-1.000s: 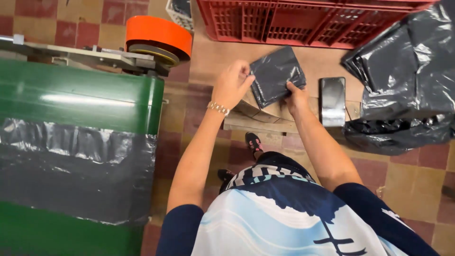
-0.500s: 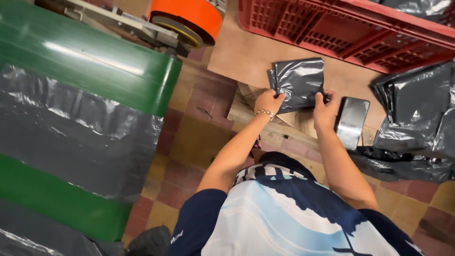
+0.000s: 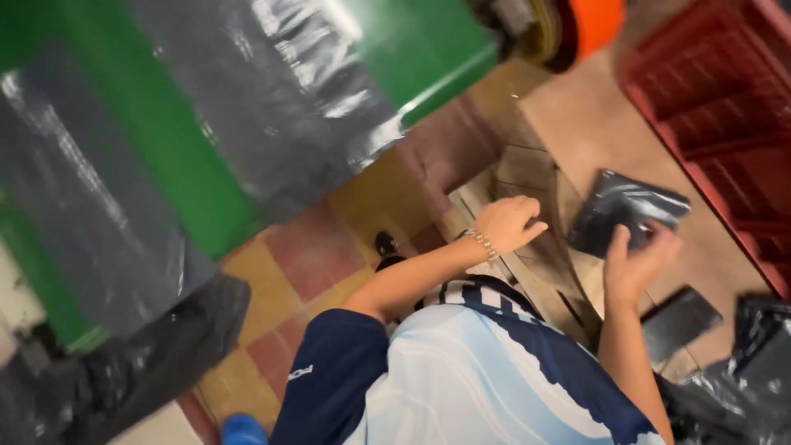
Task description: Folding plastic bags on a conveyor belt and placing them into a storage crate
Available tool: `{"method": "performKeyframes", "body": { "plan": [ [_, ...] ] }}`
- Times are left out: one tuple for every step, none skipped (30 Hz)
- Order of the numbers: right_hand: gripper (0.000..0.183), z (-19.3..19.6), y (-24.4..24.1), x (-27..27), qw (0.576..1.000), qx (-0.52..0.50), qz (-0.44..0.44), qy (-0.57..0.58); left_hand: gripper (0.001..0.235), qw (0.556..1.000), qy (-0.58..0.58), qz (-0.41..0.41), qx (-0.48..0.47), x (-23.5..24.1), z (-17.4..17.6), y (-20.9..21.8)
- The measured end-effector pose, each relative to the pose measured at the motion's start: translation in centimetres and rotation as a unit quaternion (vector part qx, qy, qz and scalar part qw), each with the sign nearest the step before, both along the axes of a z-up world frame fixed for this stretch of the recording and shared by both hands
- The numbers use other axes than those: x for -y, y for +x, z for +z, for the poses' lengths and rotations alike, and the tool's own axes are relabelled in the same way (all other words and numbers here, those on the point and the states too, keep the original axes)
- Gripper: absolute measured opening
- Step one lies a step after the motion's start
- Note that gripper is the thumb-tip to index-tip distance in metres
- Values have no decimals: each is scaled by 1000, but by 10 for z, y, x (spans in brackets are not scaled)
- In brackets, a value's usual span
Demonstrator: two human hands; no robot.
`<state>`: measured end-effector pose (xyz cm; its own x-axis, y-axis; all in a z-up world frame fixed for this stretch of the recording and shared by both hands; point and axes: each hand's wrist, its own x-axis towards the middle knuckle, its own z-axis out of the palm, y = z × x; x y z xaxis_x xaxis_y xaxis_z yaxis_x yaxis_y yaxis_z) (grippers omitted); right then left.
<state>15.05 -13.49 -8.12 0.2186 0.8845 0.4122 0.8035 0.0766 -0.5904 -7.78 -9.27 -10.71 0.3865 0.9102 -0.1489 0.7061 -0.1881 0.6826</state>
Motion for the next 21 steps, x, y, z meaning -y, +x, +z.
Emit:
{"method": "performKeyframes", "body": {
  "plan": [
    [32,-13,-23,-12,1000,-3,21,1,28,1000,1,21,-3,15,-2,-32],
    [32,-24,-49,-28,992,-81,76,-51,32,986,151,64,-21,23,-4,-64],
    [37,-34,-74,-43,973,-156,132,-104,39,948,297,103,-41,33,-4,-96],
    [37,-22,-114,-56,972,-157,145,-99,39,945,304,113,-47,39,4,-129],
    [41,-9,-153,-67,955,-181,194,-130,47,912,365,143,-120,46,13,-162],
    [44,4,-194,-75,935,-204,242,-163,56,871,420,170,-192,56,21,-195],
    [44,16,-224,-79,932,-203,253,-160,56,866,422,180,-199,67,31,-224],
    [52,29,-254,-85,935,-161,278,-147,69,855,401,189,-270,75,42,-254],
    [59,43,-285,-91,937,-119,301,-134,109,839,376,198,-338,84,53,-283],
    [59,40,-306,-96,936,-117,308,-124,109,833,383,206,-341,88,48,-304],
    [65,36,-326,-101,947,-91,280,-127,80,792,421,234,-374,91,43,-324],
    [72,32,-346,-104,957,-66,250,-130,52,749,455,259,-406,97,37,-345],
    [72,30,-355,-108,957,-65,255,-122,52,743,460,264,-408,95,34,-359],
    [74,27,-365,-109,971,-23,216,-103,39,738,479,266,-394,96,31,-374],
    [76,23,-375,-112,981,20,175,-82,31,731,499,268,-381,96,28,-389],
    [76,19,-379,-112,981,20,179,-77,31,728,501,272,-382,96,24,-398],
    [78,15,-383,-112,983,-5,150,-103,27,746,518,243,-341,95,20,-406],
    [80,11,-383,-111,984,-30,118,-131,25,763,533,211,-299,95,16,-412],
    [80,3,-382,-113,984,-28,120,-128,25,761,535,214,-298,98,8,-418],
    [82,-3,-383,-118,984,-30,88,-150,19,779,538,185,-264,97,1,-426],
    [84,-10,-383,-125,983,-33,55,-171,16,796,539,155,-229,94,-5,-433]
  ]
}}
